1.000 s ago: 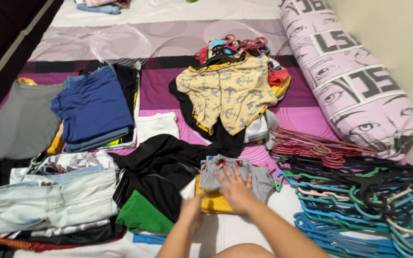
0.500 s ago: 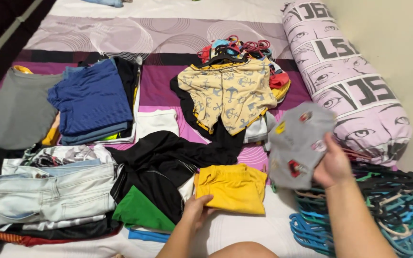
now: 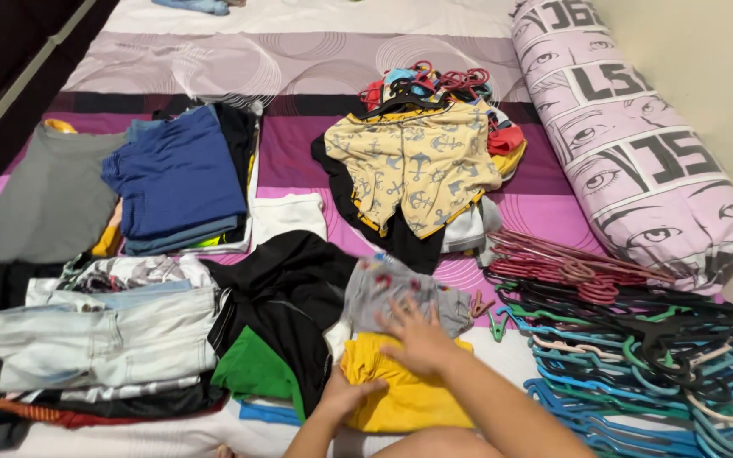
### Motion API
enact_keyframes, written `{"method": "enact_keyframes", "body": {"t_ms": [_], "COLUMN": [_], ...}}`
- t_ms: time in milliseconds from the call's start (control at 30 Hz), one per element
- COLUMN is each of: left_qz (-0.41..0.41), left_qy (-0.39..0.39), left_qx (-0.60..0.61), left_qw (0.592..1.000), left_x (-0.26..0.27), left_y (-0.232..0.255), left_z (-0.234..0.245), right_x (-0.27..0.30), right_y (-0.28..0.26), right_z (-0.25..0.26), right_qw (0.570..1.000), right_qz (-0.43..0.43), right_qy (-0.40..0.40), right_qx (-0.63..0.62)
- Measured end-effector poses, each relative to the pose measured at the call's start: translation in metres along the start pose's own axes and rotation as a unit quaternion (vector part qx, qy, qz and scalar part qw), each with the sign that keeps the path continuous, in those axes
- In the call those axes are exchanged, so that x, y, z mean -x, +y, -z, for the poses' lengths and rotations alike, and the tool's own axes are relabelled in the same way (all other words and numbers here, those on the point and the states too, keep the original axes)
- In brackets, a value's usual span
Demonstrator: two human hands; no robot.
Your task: Sorting and arranging various small items of clothing on a bed and using hangers.
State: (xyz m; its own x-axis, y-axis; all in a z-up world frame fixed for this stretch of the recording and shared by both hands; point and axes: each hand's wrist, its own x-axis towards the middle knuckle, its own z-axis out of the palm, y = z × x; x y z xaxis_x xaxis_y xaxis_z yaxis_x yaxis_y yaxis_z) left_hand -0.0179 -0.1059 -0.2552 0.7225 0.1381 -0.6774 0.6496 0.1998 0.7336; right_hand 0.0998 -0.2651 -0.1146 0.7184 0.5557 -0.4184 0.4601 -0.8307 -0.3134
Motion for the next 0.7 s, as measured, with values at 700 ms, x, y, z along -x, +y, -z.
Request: {"method": "enact_keyframes", "body": {"t_ms": [700], "left_qz": [-0.147], "left_qy": [-0.014], "left_qx": [-0.032], "left_qw": [0.989], "left_x": [-0.042], "left_y": [-0.001], "left_z": [0.018], "right_x": [-0.024], "right_y": [0.207], "right_z": [-0.095], "right_qw": [0.946], "right_qz": [-0.084], "right_qy": [0.297], "right_qx": [0.096]}}
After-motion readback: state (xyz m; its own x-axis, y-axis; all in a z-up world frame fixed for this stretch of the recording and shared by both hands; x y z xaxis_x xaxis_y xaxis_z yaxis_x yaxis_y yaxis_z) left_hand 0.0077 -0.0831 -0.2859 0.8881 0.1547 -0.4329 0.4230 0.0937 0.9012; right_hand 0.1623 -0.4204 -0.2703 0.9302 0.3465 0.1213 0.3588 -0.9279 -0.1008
